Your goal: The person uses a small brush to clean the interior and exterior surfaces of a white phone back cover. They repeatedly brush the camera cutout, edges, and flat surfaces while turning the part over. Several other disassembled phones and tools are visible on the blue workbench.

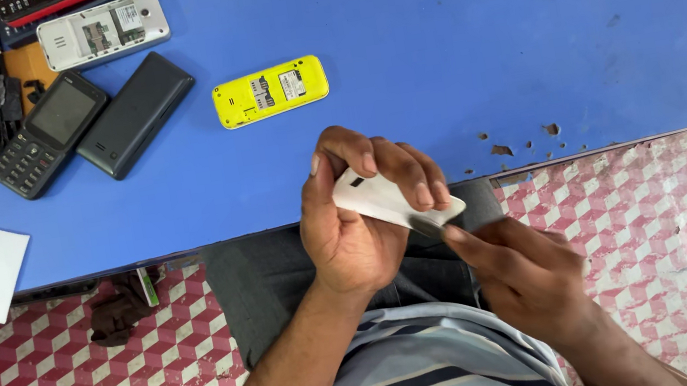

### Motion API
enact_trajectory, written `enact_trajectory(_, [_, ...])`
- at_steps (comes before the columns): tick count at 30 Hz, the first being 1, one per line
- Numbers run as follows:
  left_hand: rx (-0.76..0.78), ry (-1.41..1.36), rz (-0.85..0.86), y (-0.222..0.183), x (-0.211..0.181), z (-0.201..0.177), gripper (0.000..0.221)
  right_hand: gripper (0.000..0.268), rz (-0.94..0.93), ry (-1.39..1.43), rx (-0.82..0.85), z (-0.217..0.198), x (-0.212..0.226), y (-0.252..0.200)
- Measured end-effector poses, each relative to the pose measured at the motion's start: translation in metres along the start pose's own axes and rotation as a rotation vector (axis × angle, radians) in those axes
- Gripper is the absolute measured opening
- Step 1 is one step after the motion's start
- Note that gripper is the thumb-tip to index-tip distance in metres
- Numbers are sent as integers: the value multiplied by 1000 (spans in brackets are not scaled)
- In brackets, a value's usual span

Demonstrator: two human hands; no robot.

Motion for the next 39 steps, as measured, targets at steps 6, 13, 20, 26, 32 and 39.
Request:
enact_trajectory(6, [-16,-37,-50,0,-2,-6,52,49,52,-19,147,7,5,21])
enact_trajectory(13, [22,-51,-182,-9,23,4,57,48,123,-64,70,16,13,22])
enact_trajectory(20, [93,-108,-43,-7,9,-2,66,48,307,115,63,35,20,14])
enact_trajectory(26, [82,-2,-37,-14,13,7,41,48,86,79,21,35,18,13])
enact_trajectory(32, [32,58,105,-4,-15,-4,37,51,206,-103,115,30,11,11])
enact_trajectory(39, [-62,-42,159,3,-27,-28,44,28,345,15,-141,13,-9,-7])
Point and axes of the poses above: each hand's wrist, its own y-axis towards the middle knuckle, its own z-axis out of the palm, x = y × z, the point moved 7 cm from there along y, towards the middle knuckle, and after that the axes turned 7 degrees about y, right-handed, at the moved point
